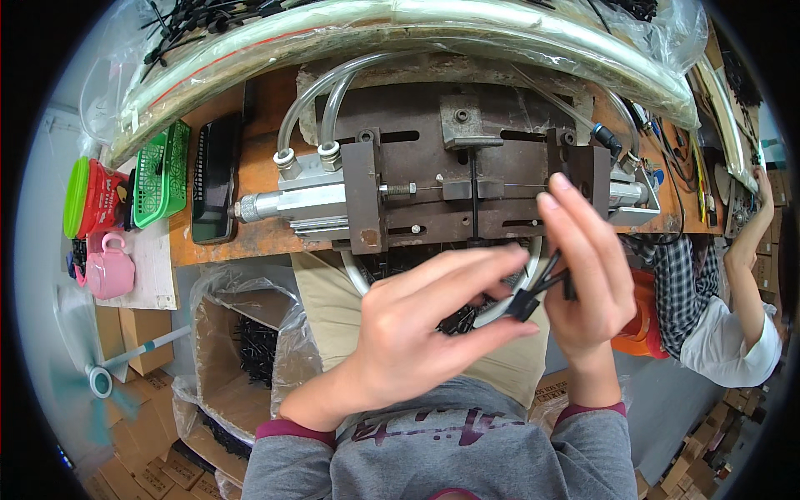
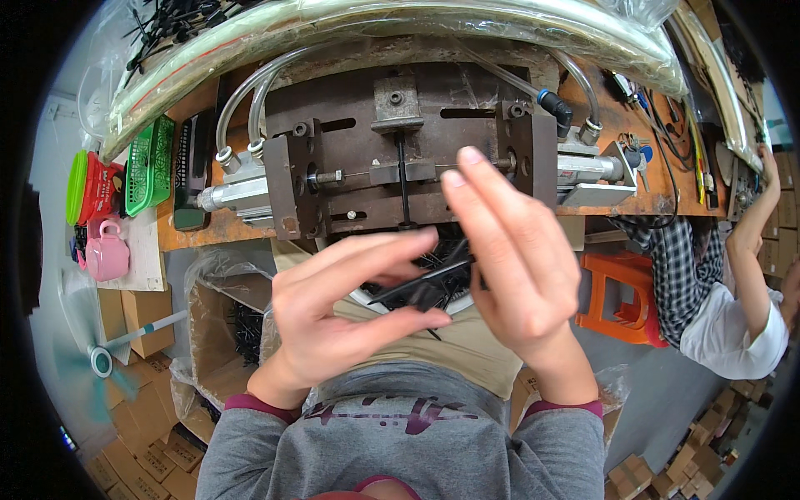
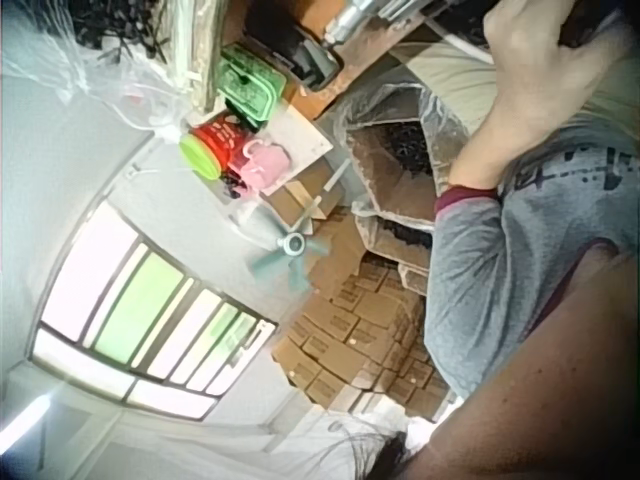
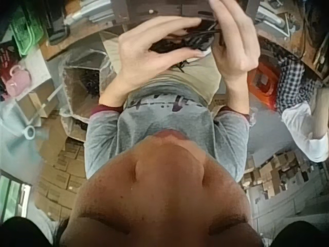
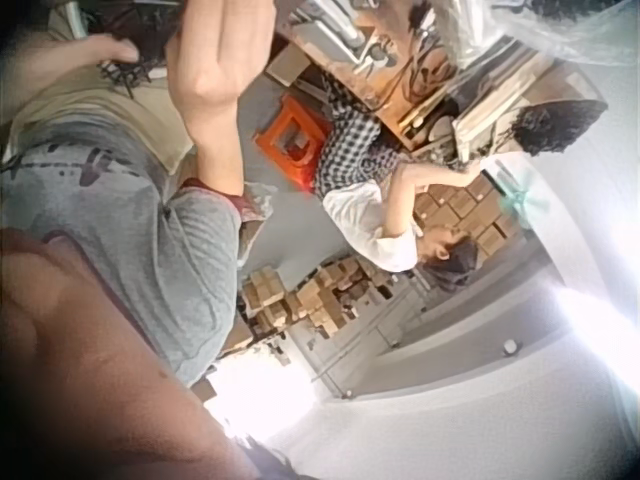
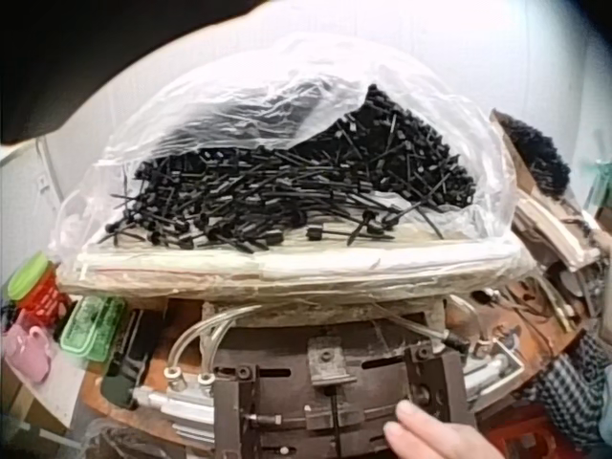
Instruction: Assembling small black plastic components using a pneumatic industrial press or fixture.
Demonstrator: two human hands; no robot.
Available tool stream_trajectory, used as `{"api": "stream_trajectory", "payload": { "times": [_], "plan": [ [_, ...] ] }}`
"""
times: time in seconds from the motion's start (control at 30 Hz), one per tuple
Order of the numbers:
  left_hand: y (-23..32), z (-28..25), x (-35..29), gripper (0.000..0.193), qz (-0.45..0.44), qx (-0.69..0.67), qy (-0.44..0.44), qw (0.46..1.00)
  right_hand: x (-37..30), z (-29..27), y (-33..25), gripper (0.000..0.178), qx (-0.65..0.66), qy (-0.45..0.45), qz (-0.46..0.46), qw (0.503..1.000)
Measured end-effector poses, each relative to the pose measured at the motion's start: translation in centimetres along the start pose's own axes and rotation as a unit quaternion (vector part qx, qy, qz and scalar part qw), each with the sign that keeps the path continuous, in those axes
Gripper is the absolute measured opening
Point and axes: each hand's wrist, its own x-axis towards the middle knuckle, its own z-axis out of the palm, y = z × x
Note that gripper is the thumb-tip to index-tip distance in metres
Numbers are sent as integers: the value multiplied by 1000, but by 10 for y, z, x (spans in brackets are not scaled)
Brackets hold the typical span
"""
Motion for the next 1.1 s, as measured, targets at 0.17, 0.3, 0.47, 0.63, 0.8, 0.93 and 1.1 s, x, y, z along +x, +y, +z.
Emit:
{"api": "stream_trajectory", "payload": {
  "times": [0.17,0.3,0.47,0.63,0.8,0.93,1.1],
  "plan": [
    [11,-10,-2,40,-74,-131,7,989,3,10,-1,44,42,33,32,998],
    [-3,-10,-8,36,48,81,47,994,4,-1,3,33,135,42,128,982],
    [-37,9,-4,34,144,343,43,927,-2,-5,5,21,195,47,182,963],
    [-29,10,6,32,122,393,35,911,-3,-7,4,21,169,59,180,967],
    [-26,8,5,35,104,401,16,910,-3,-8,0,24,20,53,93,994],
    [-11,3,4,41,44,245,-18,968,-10,1,-4,32,14,28,54,998],
    [0,2,3,47,45,-20,-12,999,-15,13,-12,43,82,-9,14,997]
  ]
}}
